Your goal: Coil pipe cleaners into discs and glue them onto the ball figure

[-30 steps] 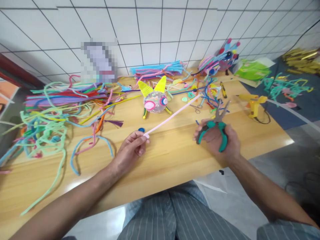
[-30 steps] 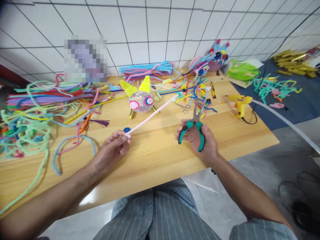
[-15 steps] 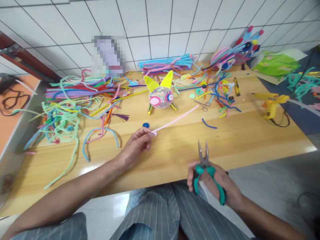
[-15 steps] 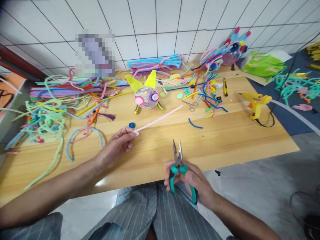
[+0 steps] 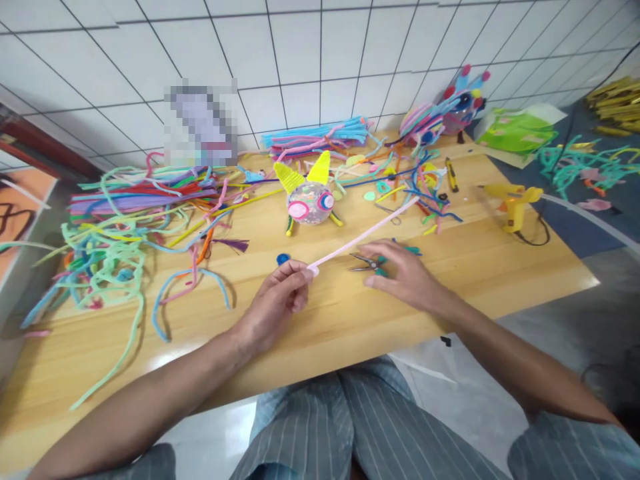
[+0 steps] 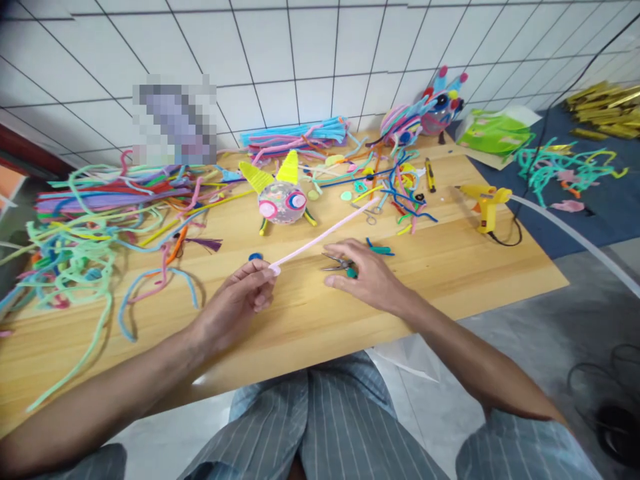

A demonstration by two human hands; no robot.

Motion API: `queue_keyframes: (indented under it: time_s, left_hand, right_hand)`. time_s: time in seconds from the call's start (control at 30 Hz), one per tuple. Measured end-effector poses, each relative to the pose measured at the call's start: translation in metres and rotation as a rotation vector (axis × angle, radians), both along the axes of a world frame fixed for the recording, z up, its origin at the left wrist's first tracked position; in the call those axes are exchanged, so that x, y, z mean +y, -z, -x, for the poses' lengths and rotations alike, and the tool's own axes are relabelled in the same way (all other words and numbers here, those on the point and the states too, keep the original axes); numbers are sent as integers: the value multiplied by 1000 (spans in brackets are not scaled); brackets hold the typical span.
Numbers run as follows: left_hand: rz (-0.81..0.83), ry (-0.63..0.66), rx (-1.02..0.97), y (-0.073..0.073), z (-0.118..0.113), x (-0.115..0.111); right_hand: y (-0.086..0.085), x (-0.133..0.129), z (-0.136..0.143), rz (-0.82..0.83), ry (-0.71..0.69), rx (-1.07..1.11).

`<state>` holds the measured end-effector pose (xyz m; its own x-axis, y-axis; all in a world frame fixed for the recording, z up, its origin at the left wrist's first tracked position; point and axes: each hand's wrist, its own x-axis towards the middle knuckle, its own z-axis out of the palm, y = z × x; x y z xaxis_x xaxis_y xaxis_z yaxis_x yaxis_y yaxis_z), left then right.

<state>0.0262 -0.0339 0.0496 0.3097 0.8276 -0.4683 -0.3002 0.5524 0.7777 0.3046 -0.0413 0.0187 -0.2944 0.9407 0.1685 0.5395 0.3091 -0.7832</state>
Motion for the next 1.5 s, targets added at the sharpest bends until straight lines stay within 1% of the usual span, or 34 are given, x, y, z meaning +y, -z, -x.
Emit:
queue_keyframes:
  time_s: [0.07, 0.1, 0.13, 0.2, 0.3, 0.4, 0.53, 0.67, 0.73, 0.83, 0.93, 1.0, 1.07, 1.17, 1.23, 1.33, 1.43, 1.5]
  left_hand:
    - [42, 38, -19, -1, -6, -2]
    - [62, 55, -29, 0, -9, -3]
    - [75, 69, -38, 0, -11, -4]
    - [82, 101, -52, -1, -15, -5]
    - [57, 182, -43, -2, -15, -3]
    - [2, 241, 10, -2, -13, 2]
    - [-66, 256, 84, 2, -13, 9]
    - [-117, 261, 111, 7, -13, 12]
    - [-136, 243, 119, 9, -12, 12]
    - [-151, 173, 106, 10, -11, 9]
    - [-153, 91, 59, 8, -13, 4]
    - [-134, 38, 24, 5, -15, 2]
    - [-106, -1, -7, 2, -16, 0]
    - [-77, -35, -45, -1, -17, -2]
    - [-71, -62, -72, -1, -17, -2]
    - [-72, -83, -109, 1, -18, -4]
    - [-67, -73, -123, 4, -19, -4]
    - [-77, -43, -122, 7, -17, -2]
  right_hand:
    - [-4, -2, 25, 224, -3, 334]
    - [-5, -2, 36, 300, -7, 451]
    - [-7, -2, 46, 347, -7, 535]
    - [-8, 0, 58, 369, 16, 617]
    - [-10, 4, 60, 358, 58, 632]
    - [-10, 6, 54, 368, 56, 641]
    - [-9, 7, 53, 366, 37, 621]
    - [-9, 7, 57, 360, 17, 601]
    - [-9, 6, 59, 356, 15, 592]
    - [-8, 3, 63, 315, 16, 607]
    - [-5, -3, 68, 239, 34, 629]
    - [-4, -6, 71, 156, 58, 581]
    - [-3, -8, 75, 51, 88, 483]
    - [-2, -9, 82, -95, 141, 344]
    - [-2, -8, 87, -159, 171, 297]
    - [-2, -8, 93, -208, 199, 281]
    - [-3, -8, 95, -243, 209, 297]
    - [-5, -7, 93, -220, 222, 322]
